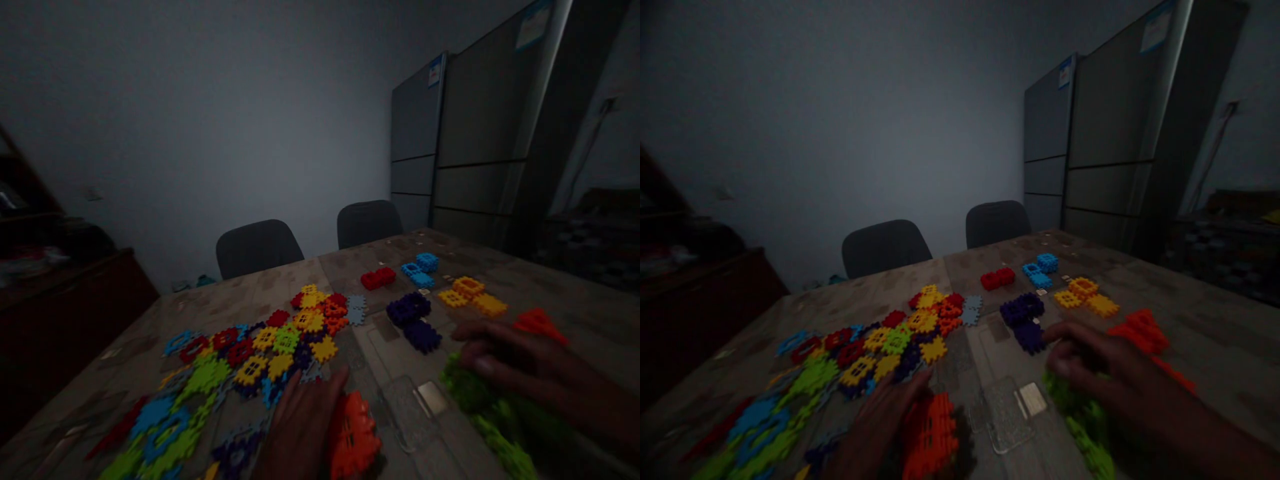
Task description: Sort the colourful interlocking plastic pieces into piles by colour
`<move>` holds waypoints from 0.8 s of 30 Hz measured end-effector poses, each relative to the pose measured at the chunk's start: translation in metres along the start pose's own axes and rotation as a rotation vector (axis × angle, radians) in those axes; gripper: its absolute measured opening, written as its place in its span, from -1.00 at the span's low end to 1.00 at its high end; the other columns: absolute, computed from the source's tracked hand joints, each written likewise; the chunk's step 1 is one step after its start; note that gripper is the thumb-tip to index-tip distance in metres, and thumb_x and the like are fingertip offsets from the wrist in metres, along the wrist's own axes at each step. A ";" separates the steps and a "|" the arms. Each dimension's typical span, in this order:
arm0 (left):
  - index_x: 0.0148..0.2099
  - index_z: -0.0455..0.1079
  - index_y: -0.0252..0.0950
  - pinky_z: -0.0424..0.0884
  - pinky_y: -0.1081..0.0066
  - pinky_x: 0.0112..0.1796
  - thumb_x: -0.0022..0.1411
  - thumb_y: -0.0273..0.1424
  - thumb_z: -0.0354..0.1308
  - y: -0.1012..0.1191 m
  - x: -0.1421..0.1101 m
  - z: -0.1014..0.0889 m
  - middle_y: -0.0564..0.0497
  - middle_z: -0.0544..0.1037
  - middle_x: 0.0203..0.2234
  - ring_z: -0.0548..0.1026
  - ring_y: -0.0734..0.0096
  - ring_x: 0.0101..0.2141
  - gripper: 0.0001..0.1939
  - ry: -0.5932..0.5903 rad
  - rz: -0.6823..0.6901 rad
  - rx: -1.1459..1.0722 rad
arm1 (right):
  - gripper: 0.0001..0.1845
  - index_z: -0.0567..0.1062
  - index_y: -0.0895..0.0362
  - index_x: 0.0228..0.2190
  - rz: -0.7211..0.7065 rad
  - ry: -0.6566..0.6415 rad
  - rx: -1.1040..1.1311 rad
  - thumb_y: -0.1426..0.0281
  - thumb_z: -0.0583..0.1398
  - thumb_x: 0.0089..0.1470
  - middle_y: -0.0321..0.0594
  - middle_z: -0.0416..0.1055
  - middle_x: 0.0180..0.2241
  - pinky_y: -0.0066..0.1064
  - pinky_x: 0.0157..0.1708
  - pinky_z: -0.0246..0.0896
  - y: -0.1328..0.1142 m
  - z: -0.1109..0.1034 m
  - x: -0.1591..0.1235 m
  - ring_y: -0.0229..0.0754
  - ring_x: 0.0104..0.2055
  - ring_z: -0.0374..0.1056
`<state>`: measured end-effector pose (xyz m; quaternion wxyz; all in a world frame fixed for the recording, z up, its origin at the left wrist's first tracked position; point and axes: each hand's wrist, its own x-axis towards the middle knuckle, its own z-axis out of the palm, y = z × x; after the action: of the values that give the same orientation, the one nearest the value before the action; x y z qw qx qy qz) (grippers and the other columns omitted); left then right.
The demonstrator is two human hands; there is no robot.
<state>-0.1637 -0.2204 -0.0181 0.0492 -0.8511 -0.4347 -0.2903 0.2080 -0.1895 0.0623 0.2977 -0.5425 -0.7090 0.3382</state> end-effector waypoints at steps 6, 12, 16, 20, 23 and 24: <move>0.59 -0.17 -0.18 0.47 -0.06 0.23 0.38 -0.24 0.22 0.017 0.042 0.017 -0.15 0.65 0.12 0.66 0.05 0.06 -0.09 -0.005 0.274 0.033 | -0.15 0.40 0.02 0.00 0.068 -0.253 0.517 -0.36 0.28 -0.04 -0.25 0.48 -0.27 -0.38 -0.36 0.28 -0.027 0.084 -0.010 -0.26 -0.40 0.37; 0.46 0.06 -0.25 0.32 -0.21 0.26 0.27 -0.47 0.07 0.064 0.064 0.021 -0.14 0.67 -0.02 0.64 0.07 -0.02 -0.27 0.149 0.171 0.036 | -0.22 0.34 0.00 -0.12 0.066 -0.163 0.636 -0.32 0.35 -0.07 -0.48 0.28 -0.44 -0.50 -0.52 0.10 -0.015 0.090 -0.003 -0.38 -0.54 0.19; 0.43 0.07 -0.26 0.29 -0.33 0.24 0.23 -0.52 0.04 0.078 0.082 0.027 -0.15 0.65 -0.06 0.63 0.04 -0.04 -0.28 0.203 0.182 0.017 | -0.24 0.38 0.02 -0.16 0.037 -0.105 0.646 -0.24 0.44 -0.15 -0.39 0.36 -0.37 -0.48 -0.43 0.11 -0.017 0.082 -0.005 -0.31 -0.40 0.28; 0.49 0.00 -0.32 0.50 -0.15 0.14 0.25 -0.55 0.03 0.082 0.097 0.034 -0.21 0.63 0.01 0.61 0.04 0.01 -0.23 0.184 0.200 -0.045 | -0.29 0.40 0.03 -0.14 0.029 -0.067 0.711 -0.22 0.41 -0.05 -0.34 0.42 -0.32 -0.43 -0.38 0.24 -0.012 0.077 -0.006 -0.30 -0.41 0.33; 0.50 -0.05 -0.35 0.63 0.19 -0.04 0.28 -0.53 0.09 0.081 0.097 0.031 -0.23 0.61 0.07 0.61 0.13 0.01 -0.21 0.102 0.249 -0.125 | -0.26 0.44 0.05 -0.06 0.047 -0.109 0.738 -0.25 0.37 -0.01 -0.36 0.43 -0.36 -0.47 -0.48 0.20 -0.002 0.084 -0.010 -0.36 -0.53 0.27; 0.50 -0.04 -0.34 0.64 0.24 -0.06 0.28 -0.52 0.11 0.079 0.093 0.027 -0.22 0.61 0.06 0.62 0.15 0.00 -0.20 0.073 0.255 -0.144 | -0.25 0.45 0.05 -0.05 0.051 -0.142 0.751 -0.25 0.36 0.00 -0.36 0.43 -0.37 -0.47 -0.48 0.20 0.000 0.089 -0.013 -0.36 -0.54 0.26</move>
<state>-0.0483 -0.1940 0.0224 0.0403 -0.8896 -0.2993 -0.3427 0.1411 -0.2157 0.0085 0.4173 -0.3885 -0.5407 0.6185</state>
